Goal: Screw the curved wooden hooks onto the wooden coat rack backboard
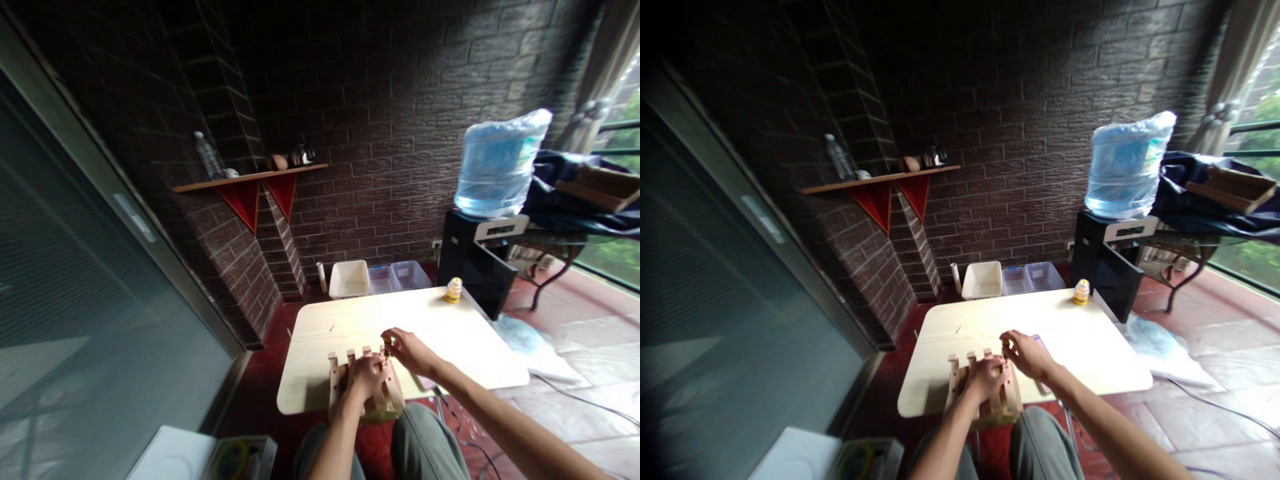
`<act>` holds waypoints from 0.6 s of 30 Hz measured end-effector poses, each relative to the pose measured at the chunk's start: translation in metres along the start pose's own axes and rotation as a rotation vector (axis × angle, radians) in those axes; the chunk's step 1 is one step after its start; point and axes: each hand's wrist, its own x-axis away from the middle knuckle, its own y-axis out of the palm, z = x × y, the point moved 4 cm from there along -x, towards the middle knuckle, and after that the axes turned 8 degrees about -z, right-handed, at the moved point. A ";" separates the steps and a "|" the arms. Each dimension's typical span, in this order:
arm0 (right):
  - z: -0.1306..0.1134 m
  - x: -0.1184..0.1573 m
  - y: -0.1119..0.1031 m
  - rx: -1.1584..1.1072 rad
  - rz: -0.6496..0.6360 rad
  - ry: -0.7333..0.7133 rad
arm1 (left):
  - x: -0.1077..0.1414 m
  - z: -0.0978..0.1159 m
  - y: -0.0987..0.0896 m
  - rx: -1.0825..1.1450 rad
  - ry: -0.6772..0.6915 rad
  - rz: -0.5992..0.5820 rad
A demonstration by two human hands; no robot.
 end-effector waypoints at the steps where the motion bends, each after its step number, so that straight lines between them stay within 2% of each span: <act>1: 0.000 -0.001 0.000 0.015 -0.019 0.001 | 0.000 0.001 -0.001 -0.003 0.003 -0.002; 6: -0.002 -0.007 -0.004 0.154 -0.112 0.024 | 0.000 0.004 -0.004 -0.020 0.005 -0.009; 18: 0.003 -0.007 0.002 0.309 -0.179 0.131 | 0.001 0.006 -0.004 -0.018 0.020 -0.003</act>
